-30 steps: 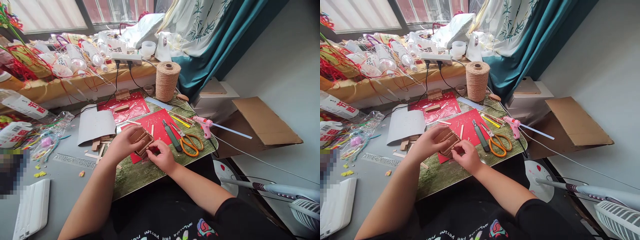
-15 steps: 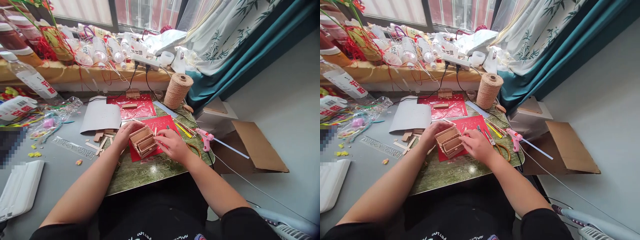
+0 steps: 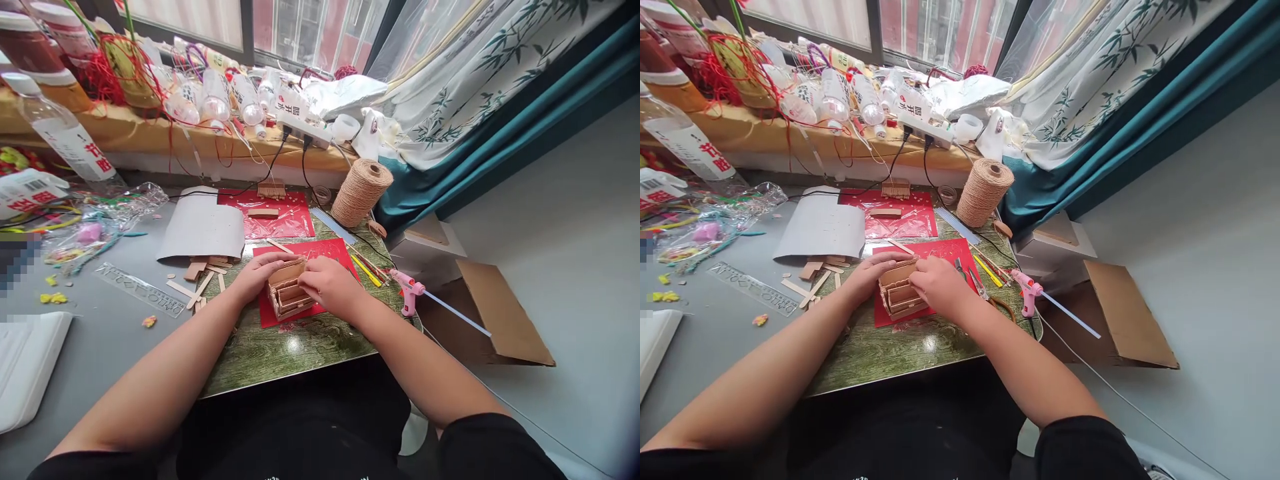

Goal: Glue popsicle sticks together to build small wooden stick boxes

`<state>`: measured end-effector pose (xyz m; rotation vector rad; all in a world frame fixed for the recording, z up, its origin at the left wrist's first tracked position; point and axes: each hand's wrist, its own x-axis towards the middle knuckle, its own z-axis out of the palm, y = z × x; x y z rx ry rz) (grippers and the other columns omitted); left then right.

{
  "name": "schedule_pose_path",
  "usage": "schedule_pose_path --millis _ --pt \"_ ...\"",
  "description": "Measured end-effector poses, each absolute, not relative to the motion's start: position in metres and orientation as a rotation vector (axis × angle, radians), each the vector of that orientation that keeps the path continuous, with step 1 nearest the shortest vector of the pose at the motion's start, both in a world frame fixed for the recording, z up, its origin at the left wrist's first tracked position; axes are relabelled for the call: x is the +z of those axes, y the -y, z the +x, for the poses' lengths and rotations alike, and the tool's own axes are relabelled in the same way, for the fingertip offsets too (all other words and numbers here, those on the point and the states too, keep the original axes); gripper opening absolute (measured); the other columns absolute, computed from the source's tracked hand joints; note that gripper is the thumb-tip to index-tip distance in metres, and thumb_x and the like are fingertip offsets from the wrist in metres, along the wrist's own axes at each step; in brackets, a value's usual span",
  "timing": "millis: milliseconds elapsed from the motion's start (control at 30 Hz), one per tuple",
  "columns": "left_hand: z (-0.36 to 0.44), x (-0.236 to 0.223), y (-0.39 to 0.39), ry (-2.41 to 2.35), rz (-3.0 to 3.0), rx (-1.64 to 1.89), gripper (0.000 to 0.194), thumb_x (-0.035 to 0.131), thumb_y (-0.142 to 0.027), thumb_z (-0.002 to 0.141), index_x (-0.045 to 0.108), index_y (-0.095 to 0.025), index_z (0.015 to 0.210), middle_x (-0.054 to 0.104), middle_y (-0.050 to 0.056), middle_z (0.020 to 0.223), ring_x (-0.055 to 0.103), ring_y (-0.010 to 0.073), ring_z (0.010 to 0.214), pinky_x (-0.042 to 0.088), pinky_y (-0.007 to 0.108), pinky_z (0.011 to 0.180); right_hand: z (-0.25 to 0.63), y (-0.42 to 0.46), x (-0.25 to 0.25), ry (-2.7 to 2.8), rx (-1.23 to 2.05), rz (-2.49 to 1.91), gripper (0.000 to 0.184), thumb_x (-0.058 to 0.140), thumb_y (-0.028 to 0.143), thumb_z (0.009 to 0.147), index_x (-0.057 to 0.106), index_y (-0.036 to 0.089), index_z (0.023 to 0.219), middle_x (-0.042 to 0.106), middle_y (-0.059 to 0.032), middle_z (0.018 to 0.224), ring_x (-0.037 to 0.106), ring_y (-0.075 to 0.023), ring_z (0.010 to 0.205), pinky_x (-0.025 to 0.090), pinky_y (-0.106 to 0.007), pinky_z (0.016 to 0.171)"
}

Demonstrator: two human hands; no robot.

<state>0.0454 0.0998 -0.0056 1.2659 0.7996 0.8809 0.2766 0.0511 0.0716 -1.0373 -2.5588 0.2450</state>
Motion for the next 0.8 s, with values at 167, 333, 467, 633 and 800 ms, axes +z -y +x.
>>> schedule_pose_path --millis 167,333,467,633,800 --pt "0.045 -0.011 -0.103 -0.760 1.289 0.880 0.043 0.067 -0.042 0.087 0.079 -0.022 0.123 0.074 0.010 0.135 0.067 0.0347 0.128 0.048 0.053 0.116 0.279 -0.054 0.072 2.536 0.411 -1.000 0.014 0.064 0.014 0.100 0.072 0.023 0.093 0.070 -0.0055 0.095 0.062 -0.0217 0.089 0.051 -0.036 0.081" --pt "0.047 -0.005 -0.102 -0.755 1.239 0.859 0.041 0.068 -0.040 0.084 0.080 -0.022 0.119 0.076 0.009 0.132 0.068 0.0340 0.127 0.047 0.052 0.117 0.279 -0.055 0.077 2.506 0.501 -1.014 0.014 0.065 0.012 0.098 0.071 0.023 0.091 0.071 -0.0045 0.094 0.065 -0.0218 0.091 0.053 -0.037 0.083" --pt "0.048 -0.001 -0.102 -0.740 1.254 0.843 0.041 0.065 -0.038 0.084 0.080 -0.021 0.119 0.075 0.009 0.133 0.067 0.0340 0.128 0.047 0.052 0.117 0.276 -0.052 0.081 2.477 0.560 -1.063 0.014 0.067 0.010 0.094 0.069 0.023 0.090 0.070 -0.0044 0.094 0.065 -0.0217 0.092 0.054 -0.036 0.084" --pt "0.047 0.002 -0.101 -0.781 1.323 0.830 0.040 0.064 -0.036 0.084 0.080 -0.022 0.118 0.078 0.007 0.127 0.068 0.0335 0.126 0.047 0.051 0.118 0.271 -0.052 0.086 2.583 0.411 -1.084 0.014 0.064 0.010 0.095 0.068 0.021 0.087 0.070 -0.0060 0.093 0.064 -0.0228 0.089 0.052 -0.036 0.079" --pt "0.046 0.002 -0.099 -0.784 1.381 0.793 0.041 0.061 -0.035 0.087 0.078 -0.020 0.120 0.078 0.007 0.126 0.068 0.0303 0.123 0.046 0.048 0.117 0.268 -0.052 0.096 2.681 0.499 -1.033 0.015 0.061 0.010 0.096 0.066 0.020 0.086 0.070 -0.0053 0.091 0.062 -0.0208 0.086 0.049 -0.033 0.079"
